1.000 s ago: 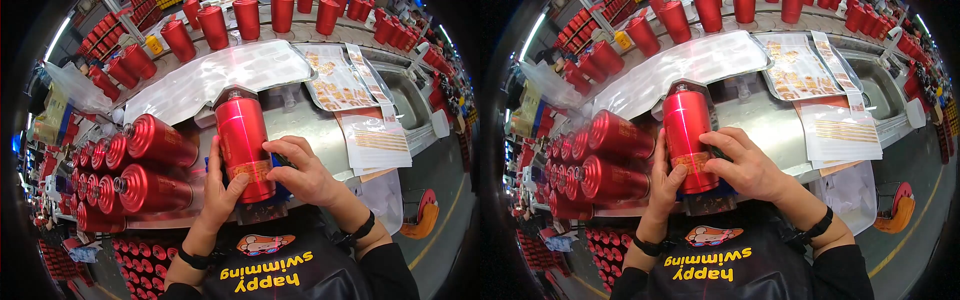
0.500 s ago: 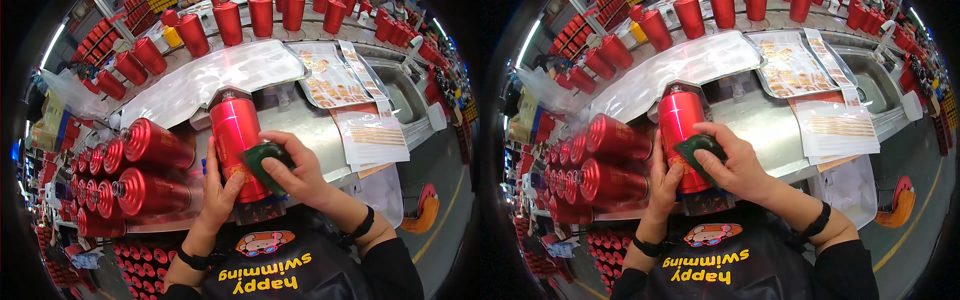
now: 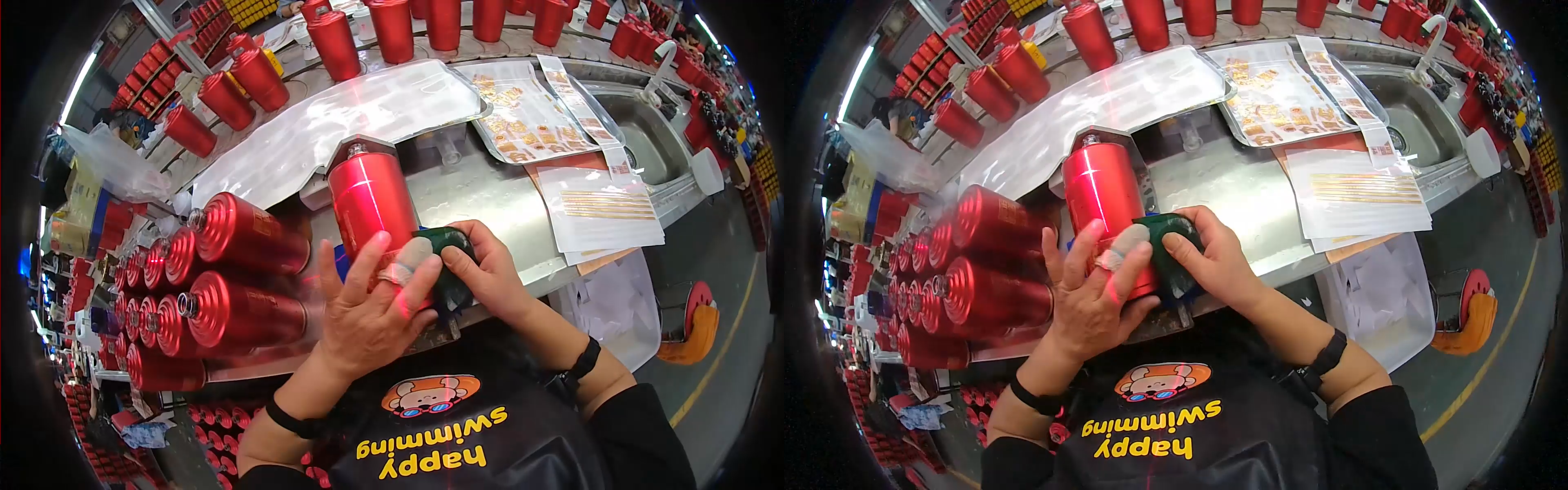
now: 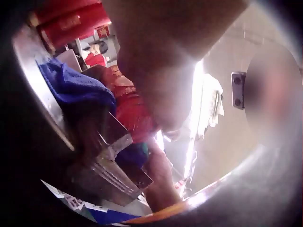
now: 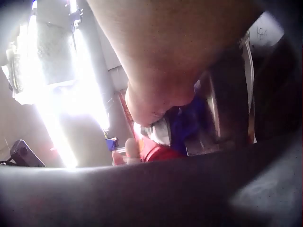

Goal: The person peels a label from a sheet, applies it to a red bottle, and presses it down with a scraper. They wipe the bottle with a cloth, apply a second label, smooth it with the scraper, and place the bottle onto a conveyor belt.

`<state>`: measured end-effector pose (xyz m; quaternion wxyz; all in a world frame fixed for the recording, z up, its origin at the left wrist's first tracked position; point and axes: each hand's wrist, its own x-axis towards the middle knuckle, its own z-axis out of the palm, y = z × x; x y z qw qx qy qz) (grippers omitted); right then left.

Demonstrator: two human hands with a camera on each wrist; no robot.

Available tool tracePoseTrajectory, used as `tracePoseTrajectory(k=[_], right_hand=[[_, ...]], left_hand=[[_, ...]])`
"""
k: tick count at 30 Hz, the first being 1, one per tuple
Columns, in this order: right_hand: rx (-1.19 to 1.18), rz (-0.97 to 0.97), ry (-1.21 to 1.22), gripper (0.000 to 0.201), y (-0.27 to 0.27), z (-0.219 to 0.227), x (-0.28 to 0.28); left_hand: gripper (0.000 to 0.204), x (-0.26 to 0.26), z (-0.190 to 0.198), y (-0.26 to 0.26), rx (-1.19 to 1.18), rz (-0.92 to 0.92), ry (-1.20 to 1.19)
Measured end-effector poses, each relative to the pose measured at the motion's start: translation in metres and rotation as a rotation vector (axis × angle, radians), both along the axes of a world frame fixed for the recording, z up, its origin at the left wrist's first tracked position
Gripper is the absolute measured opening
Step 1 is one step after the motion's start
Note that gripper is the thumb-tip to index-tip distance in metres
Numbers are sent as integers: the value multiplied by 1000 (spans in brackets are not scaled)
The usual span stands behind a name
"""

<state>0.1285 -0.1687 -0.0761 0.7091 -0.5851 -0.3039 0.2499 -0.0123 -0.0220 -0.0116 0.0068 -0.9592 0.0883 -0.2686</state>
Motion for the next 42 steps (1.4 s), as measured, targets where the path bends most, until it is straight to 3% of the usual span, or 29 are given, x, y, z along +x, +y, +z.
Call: tracePoseTrajectory(k=[1, 5, 8, 9, 12, 13, 16, 17, 20, 21, 24, 25, 28, 29, 32, 33, 34, 36, 38, 39, 42], right_hand=[[-3, 9, 33, 32, -1, 3, 0], [-87, 39, 9, 27, -5, 16, 7], [-67, -176, -488, 24, 2, 39, 9], [-6, -204, -852, 27, 4, 43, 16], [115, 131, -1159, 30, -6, 70, 10], [179, 288, -1020, 30, -4, 71, 13], [68, 174, -900, 32, 13, 76, 25], [93, -50, -963, 33, 23, 67, 27], [180, 306, -1185, 32, 20, 88, 4], [158, 505, -1059, 28, 16, 99, 0], [-140, 255, -859, 23, 24, 97, 18], [-75, -21, -899, 22, 33, 91, 19], [-51, 346, -851, 21, 25, 101, 4], [-86, 296, -824, 19, 28, 92, 6], [-240, -104, -1002, 18, 40, 109, 15], [-160, 41, -1029, 17, 40, 110, 11], [-125, 298, -886, 16, 38, 109, 4], [-128, 211, -927, 15, 44, 95, 6], [-194, -208, -1116, 18, 49, 100, 23], [-218, -187, -1133, 20, 44, 105, 21], [-173, 372, -728, 19, 30, 105, 5]], left_hand=[[50, 2, -1, -2, 17, 29, -31], [32, -1, -13, 1, 87, -43, -144], [29, -9, -25, 2, 14, -59, -203], [34, -12, -30, 3, -29, -53, -250], [54, -26, -44, 7, -270, 117, -282], [68, -31, -47, 10, -251, 180, -218], [75, -30, -53, 5, -448, 253, -206], [85, -30, -59, 6, -458, 269, -209], [92, -29, -56, 9, -471, 295, -197], [98, -30, -54, 13, -437, 285, -184], [101, -29, -38, 12, -373, 251, -199], [104, -30, -34, 12, -317, 264, -149], [102, -29, -36, 11, -375, 241, -191], [103, -29, -39, 10, -393, 247, -191], [105, -25, -47, 7, -435, 262, -191], [106, -26, -49, 7, -442, 269, -180], [107, -28, -51, 7, -452, 273, -162], [108, -26, -54, 8, -497, 286, -132], [109, -27, -54, 7, -529, 301, -111], [110, -28, -52, 7, -536, 313, -105], [110, -30, -48, 7, -573, 279, -67]])
